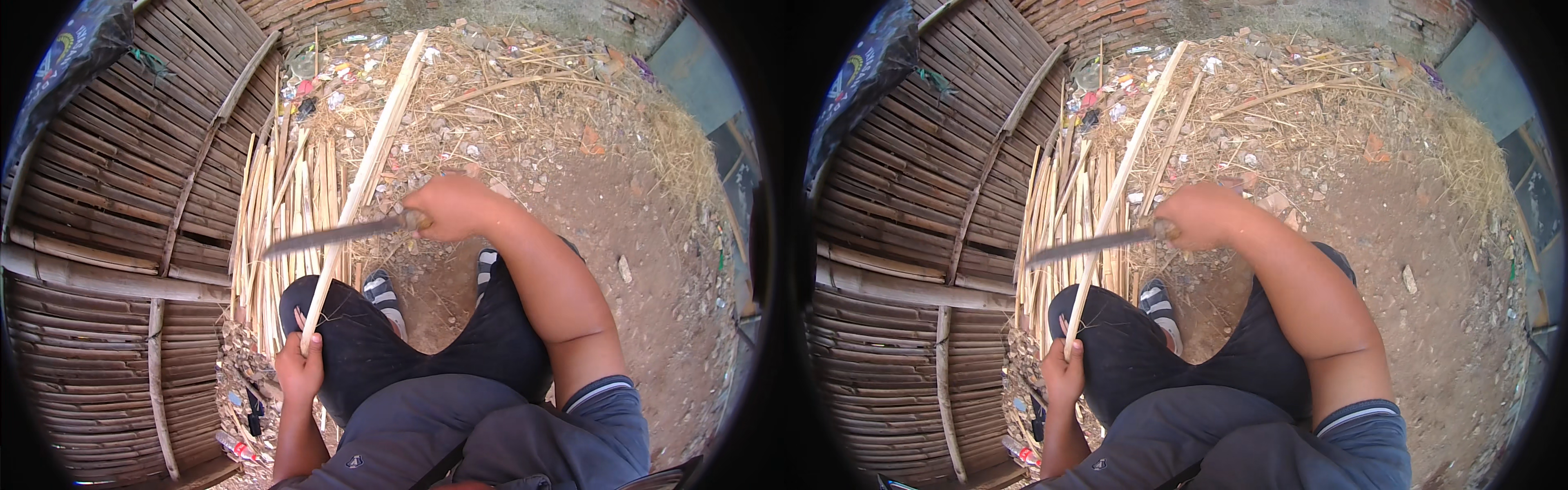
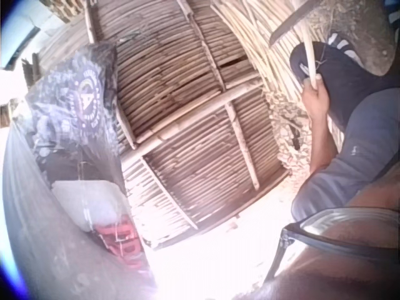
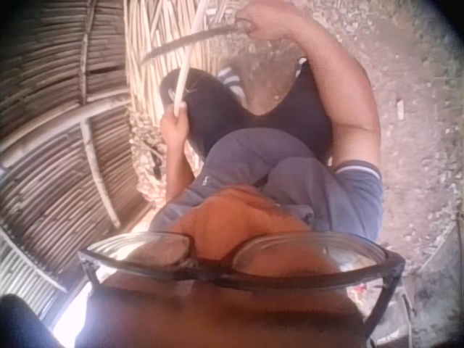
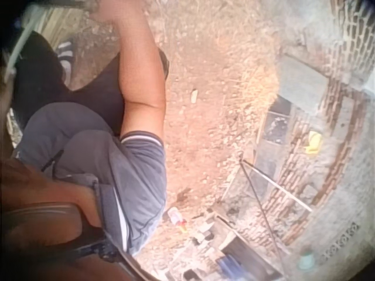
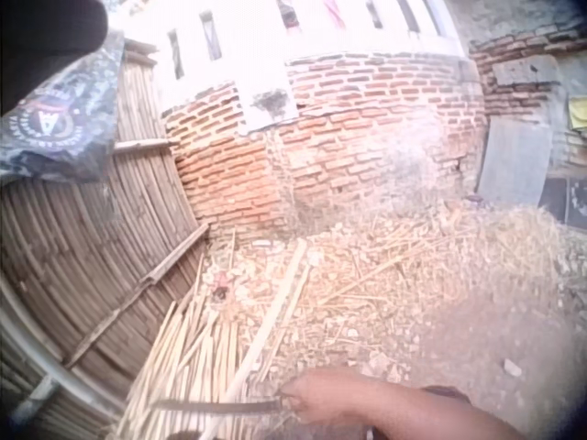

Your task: The person uses a large blade to shave the edges and bark off a long wooden strip by hand while sitting outdoors.

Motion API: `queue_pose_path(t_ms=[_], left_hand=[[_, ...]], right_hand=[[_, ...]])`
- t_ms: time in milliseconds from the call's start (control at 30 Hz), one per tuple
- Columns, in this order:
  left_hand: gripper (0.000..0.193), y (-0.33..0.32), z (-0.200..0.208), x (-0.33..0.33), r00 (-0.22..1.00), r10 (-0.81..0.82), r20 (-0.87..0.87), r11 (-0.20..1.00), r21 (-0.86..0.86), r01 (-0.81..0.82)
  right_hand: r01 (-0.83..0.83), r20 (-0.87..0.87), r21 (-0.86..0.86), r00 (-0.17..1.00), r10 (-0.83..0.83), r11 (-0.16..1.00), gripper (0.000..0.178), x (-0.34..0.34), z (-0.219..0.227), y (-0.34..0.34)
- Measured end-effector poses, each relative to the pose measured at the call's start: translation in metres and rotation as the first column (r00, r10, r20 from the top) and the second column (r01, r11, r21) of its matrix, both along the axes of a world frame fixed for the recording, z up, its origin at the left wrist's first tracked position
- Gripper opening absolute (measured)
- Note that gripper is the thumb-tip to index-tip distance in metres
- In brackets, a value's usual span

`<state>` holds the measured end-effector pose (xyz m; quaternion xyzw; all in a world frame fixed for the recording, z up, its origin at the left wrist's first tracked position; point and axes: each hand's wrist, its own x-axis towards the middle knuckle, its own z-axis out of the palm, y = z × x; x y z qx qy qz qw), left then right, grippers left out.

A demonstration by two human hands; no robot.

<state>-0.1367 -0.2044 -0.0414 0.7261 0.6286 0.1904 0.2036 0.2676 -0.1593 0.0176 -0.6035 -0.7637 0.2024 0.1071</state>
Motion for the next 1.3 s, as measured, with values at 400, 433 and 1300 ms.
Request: queue_pose_path(t_ms=[400,433,1300], left_hand=[[0.043,-0.001,0.0,-0.001,0.999,-0.031,0.008,0.998,0.051,0.031],[0.042,0.0,-0.001,-0.002,1.0,-0.029,0.004,0.998,0.048,0.029],[0.041,-0.001,-0.004,-0.002,1.0,-0.005,0.015,1.0,0.022,0.005]], right_hand=[[0.487,-0.158,0.107,0.869,-0.468,0.867,0.032,0.066,-0.004,0.01],[0.49,-0.151,0.106,0.868,-0.473,0.865,0.032,0.066,-0.006,0.009],[0.095,-0.038,0.032,0.995,-0.094,0.995,0.026,0.02,-0.003,0.003]])
